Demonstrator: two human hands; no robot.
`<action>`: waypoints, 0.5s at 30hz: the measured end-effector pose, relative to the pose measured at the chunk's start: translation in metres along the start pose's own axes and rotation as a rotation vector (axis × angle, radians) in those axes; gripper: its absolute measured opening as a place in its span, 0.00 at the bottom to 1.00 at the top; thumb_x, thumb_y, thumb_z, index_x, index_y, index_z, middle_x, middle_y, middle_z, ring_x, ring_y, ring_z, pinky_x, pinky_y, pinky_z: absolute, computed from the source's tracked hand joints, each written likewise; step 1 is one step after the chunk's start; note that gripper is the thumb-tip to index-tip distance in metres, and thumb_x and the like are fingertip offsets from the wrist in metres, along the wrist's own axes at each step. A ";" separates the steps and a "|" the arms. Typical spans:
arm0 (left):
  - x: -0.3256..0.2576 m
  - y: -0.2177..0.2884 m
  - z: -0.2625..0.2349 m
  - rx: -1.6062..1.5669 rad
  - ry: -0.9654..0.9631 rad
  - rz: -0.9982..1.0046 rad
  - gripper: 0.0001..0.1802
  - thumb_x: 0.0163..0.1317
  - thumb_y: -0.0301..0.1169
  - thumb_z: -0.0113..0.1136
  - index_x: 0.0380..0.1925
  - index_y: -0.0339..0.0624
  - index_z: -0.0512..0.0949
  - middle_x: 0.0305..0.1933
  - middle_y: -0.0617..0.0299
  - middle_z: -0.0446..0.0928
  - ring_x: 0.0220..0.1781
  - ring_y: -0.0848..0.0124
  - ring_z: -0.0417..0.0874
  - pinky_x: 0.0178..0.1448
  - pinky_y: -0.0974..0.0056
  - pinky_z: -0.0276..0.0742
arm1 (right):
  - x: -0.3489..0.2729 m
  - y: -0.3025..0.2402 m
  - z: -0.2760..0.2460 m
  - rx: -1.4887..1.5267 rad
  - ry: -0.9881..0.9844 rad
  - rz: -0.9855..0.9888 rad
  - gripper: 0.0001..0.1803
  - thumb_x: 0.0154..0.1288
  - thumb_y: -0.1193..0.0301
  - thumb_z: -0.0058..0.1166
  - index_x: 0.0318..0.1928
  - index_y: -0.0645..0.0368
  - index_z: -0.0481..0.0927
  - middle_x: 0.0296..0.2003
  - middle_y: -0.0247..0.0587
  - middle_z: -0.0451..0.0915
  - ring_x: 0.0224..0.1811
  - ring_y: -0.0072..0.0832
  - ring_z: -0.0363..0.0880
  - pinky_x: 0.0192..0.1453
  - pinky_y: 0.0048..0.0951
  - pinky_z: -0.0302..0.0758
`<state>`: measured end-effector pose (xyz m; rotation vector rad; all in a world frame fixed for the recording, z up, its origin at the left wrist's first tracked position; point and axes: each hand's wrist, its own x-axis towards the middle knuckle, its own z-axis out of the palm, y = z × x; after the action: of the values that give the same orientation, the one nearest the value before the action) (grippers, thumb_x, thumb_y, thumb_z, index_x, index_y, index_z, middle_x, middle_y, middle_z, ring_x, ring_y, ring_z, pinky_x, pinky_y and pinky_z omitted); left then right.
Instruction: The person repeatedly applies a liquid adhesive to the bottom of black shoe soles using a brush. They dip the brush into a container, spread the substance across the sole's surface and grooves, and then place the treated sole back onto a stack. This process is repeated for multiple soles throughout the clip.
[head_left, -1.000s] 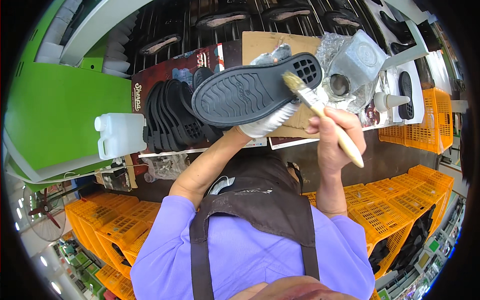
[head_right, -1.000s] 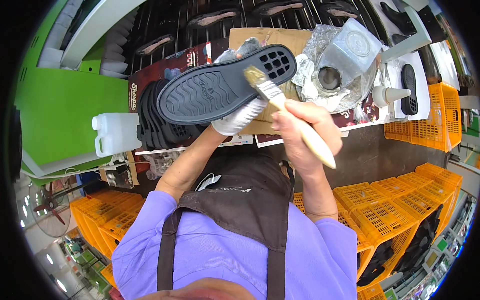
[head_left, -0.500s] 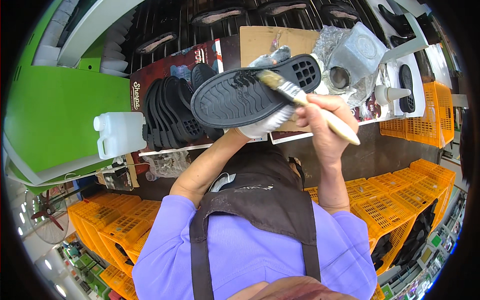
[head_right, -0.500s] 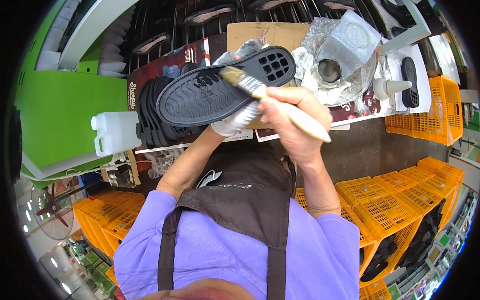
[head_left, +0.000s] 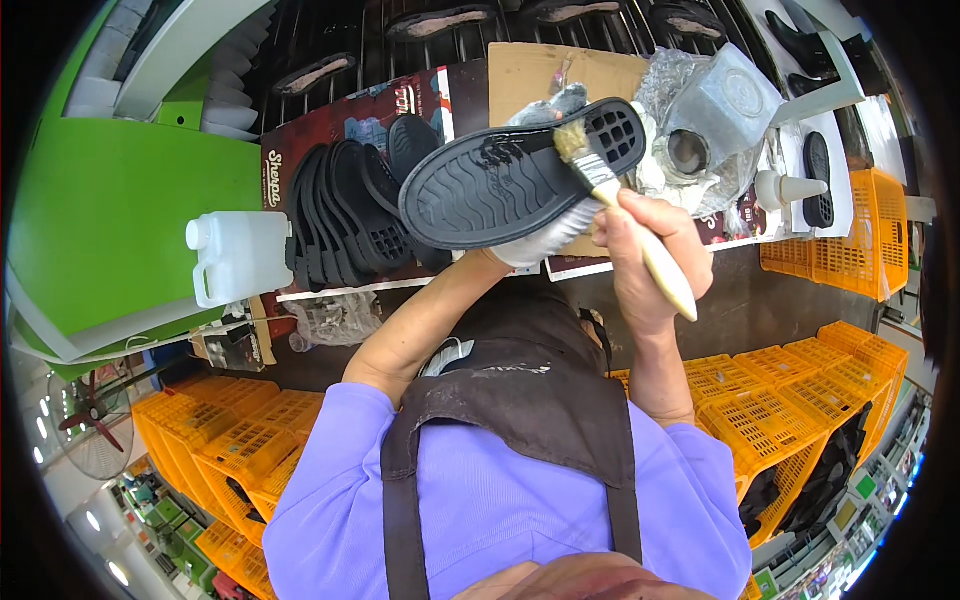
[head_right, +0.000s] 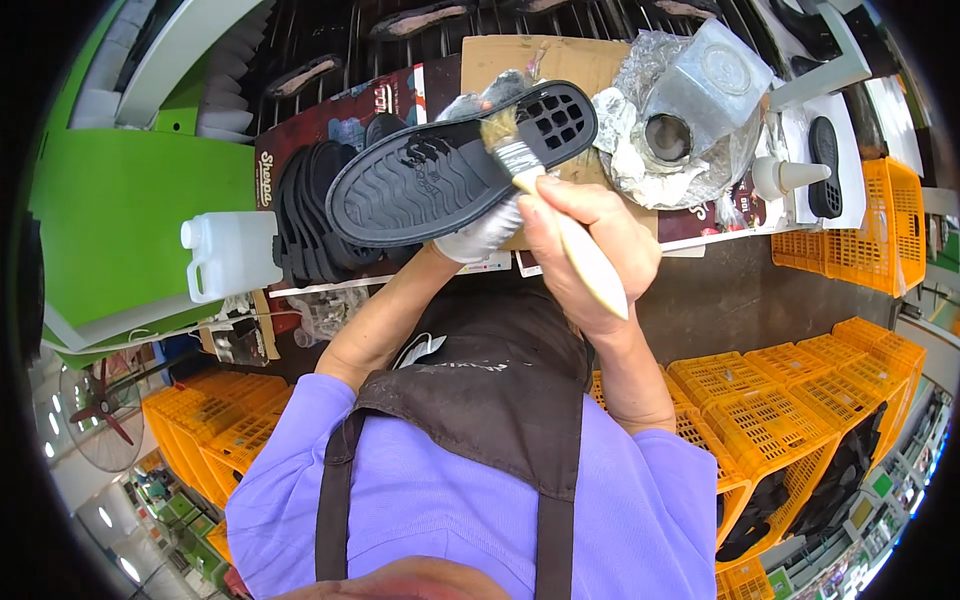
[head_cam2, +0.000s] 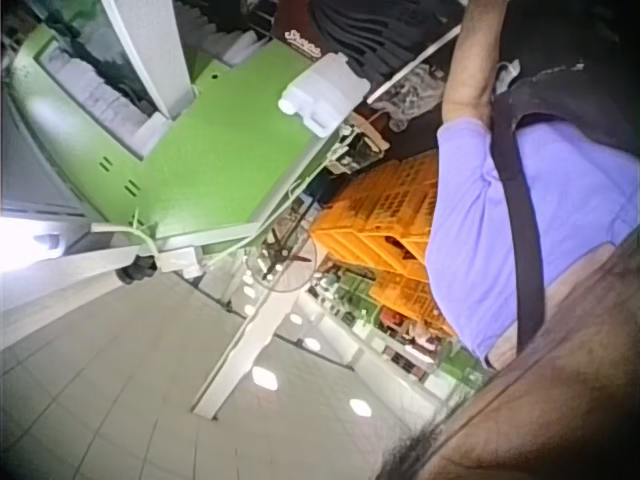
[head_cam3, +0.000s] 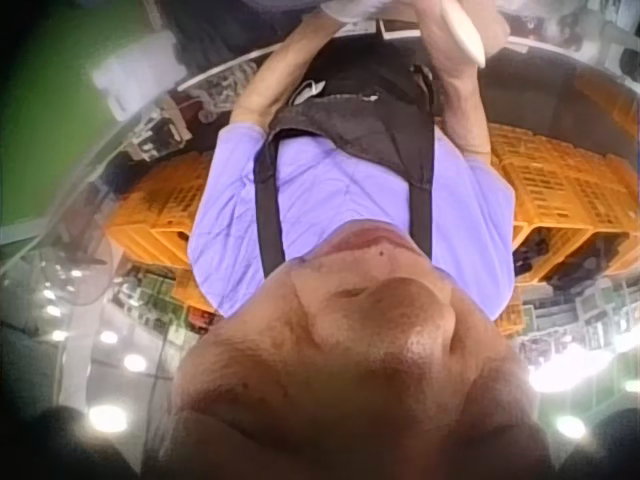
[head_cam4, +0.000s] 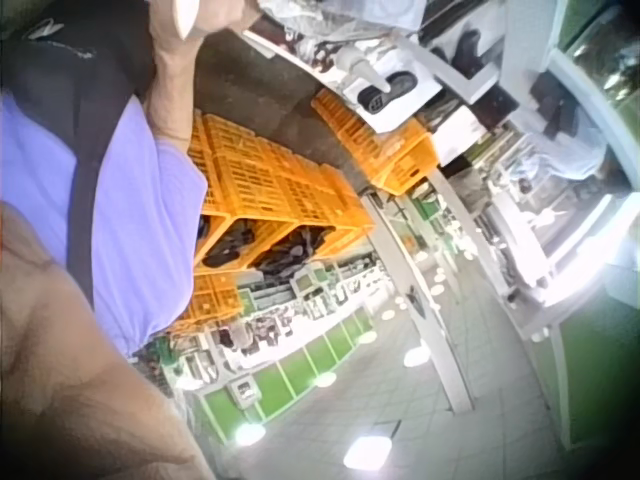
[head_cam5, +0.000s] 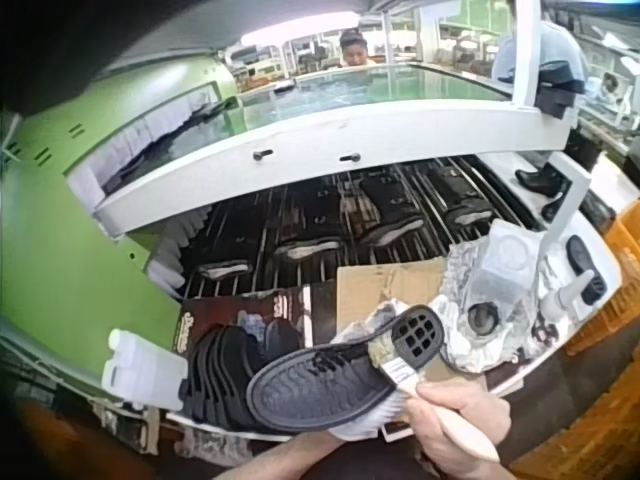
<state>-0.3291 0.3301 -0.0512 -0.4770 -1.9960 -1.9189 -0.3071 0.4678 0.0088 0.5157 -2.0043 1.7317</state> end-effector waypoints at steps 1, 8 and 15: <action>-0.001 -0.004 0.000 -0.014 0.017 0.007 0.44 0.48 0.36 0.69 0.61 0.38 0.54 0.60 0.55 0.63 0.61 0.65 0.65 0.66 0.59 0.59 | 0.000 -0.003 0.003 0.003 -0.017 -0.016 0.09 0.50 0.81 0.62 0.34 0.69 0.78 0.28 0.46 0.81 0.26 0.26 0.80 0.30 0.20 0.75; -0.008 -0.006 -0.003 -0.448 0.015 -0.304 0.43 0.52 0.44 0.64 0.63 0.39 0.54 0.62 0.55 0.61 0.65 0.66 0.60 0.68 0.60 0.54 | 0.000 -0.018 0.024 0.030 -0.091 -0.033 0.08 0.50 0.81 0.63 0.32 0.69 0.79 0.28 0.45 0.82 0.27 0.27 0.81 0.30 0.21 0.76; -0.008 0.006 -0.002 -0.799 0.075 -0.299 0.18 0.67 0.33 0.44 0.55 0.40 0.64 0.54 0.61 0.68 0.54 0.75 0.70 0.61 0.69 0.65 | -0.004 -0.028 0.044 0.111 -0.147 -0.022 0.08 0.50 0.80 0.63 0.31 0.68 0.78 0.28 0.44 0.82 0.26 0.28 0.81 0.29 0.22 0.76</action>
<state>-0.3195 0.3278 -0.0492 -0.2815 -1.2299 -2.8485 -0.2925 0.4204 0.0248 0.7181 -1.9994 1.8477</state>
